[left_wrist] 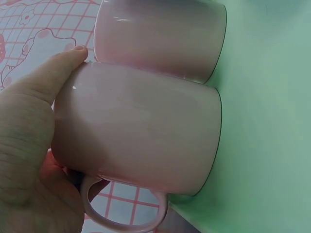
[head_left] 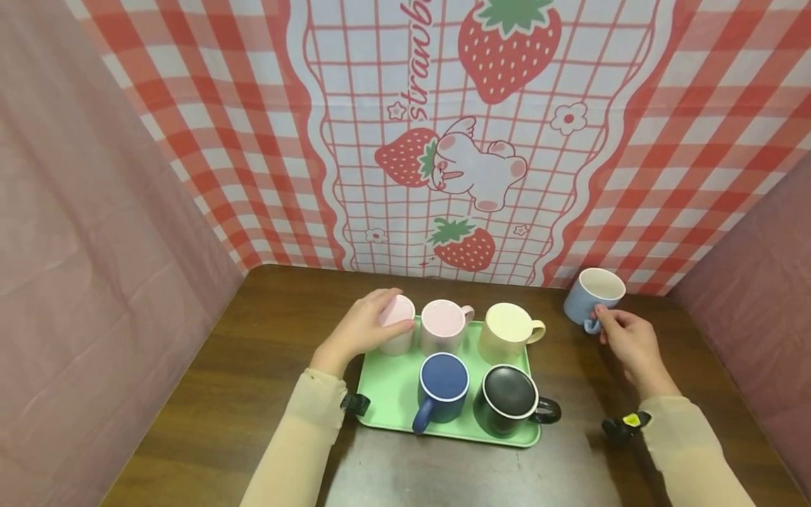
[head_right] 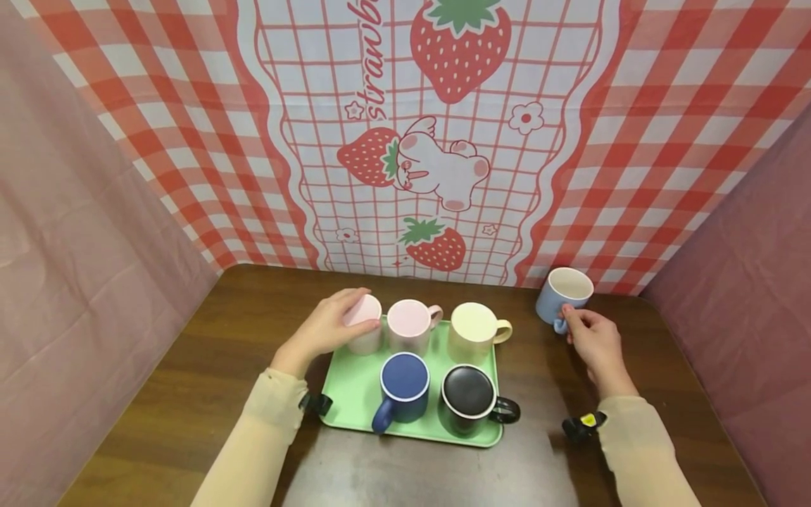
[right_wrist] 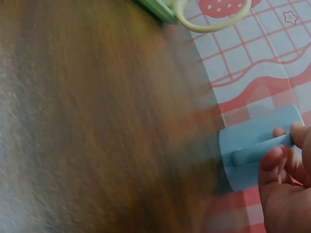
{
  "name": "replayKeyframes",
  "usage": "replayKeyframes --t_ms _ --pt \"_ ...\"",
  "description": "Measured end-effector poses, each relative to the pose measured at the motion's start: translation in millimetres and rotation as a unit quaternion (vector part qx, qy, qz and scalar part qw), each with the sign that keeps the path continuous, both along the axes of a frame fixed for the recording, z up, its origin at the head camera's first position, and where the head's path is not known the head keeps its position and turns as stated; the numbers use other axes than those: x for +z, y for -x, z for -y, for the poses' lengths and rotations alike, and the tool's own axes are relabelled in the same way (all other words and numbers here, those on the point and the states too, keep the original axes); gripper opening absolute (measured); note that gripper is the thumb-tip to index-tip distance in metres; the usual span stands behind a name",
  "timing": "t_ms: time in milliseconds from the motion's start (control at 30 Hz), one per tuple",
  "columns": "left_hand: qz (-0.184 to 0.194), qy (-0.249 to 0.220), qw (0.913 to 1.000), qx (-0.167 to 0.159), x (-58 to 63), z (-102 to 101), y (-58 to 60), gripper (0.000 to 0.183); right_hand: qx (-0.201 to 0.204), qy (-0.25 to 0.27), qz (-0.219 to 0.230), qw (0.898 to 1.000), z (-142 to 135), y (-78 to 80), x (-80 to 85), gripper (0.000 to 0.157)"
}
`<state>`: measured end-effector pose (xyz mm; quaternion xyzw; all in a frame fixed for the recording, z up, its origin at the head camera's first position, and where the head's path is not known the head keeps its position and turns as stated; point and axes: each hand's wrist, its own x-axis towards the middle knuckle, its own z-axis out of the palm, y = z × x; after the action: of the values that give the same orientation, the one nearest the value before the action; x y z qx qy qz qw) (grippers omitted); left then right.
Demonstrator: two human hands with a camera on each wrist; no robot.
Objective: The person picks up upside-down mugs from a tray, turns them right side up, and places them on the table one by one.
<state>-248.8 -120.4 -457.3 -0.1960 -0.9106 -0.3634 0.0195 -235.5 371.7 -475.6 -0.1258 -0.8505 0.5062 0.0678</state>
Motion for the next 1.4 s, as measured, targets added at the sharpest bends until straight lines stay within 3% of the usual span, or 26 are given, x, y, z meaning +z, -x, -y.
replayKeyframes --t_ms 233,433,567,667,767,867,1000,1133,1400 --pt "0.004 -0.005 1.0 -0.003 -0.2 0 -0.2 0.079 -0.004 -0.09 0.01 0.996 -1 -1.3 6.0 0.062" --pt "0.006 -0.004 1.0 -0.001 -1.0 0 -0.2 0.081 -0.034 -0.218 -0.035 0.975 3 -4.5 15.0 0.052" --pt "0.008 -0.003 1.0 -0.001 -0.6 0 -0.3 0.081 -0.058 -0.236 -0.065 0.968 5 -10.8 26.8 0.042" --pt "0.01 0.0 0.9999 -0.001 0.0 -1 -0.4 0.081 -0.055 -0.233 -0.089 0.967 8 -16.6 35.7 0.037" --pt "0.008 0.0 1.0 0.0 0.6 -1 -0.5 0.082 -0.018 -0.232 -0.121 0.965 15 -24.2 42.9 0.033" --pt "0.006 -0.001 1.0 0.001 0.7 -1 -0.8 0.082 0.043 -0.226 -0.153 0.961 28 -34.9 48.5 0.027" --pt "0.006 -0.004 1.0 -0.003 0.9 -1 -1.0 0.08 0.123 -0.223 -0.183 0.95 44 -52.4 52.9 0.02" --pt "0.002 -0.006 1.0 -0.004 1.6 -2 -1.1 0.079 0.178 -0.228 -0.207 0.935 57 -69.1 53.3 0.023" --pt "0.003 -0.009 1.0 -0.002 3.2 -2 -2.1 0.078 0.289 -0.238 -0.232 0.898 77 -98.5 47.7 0.045"
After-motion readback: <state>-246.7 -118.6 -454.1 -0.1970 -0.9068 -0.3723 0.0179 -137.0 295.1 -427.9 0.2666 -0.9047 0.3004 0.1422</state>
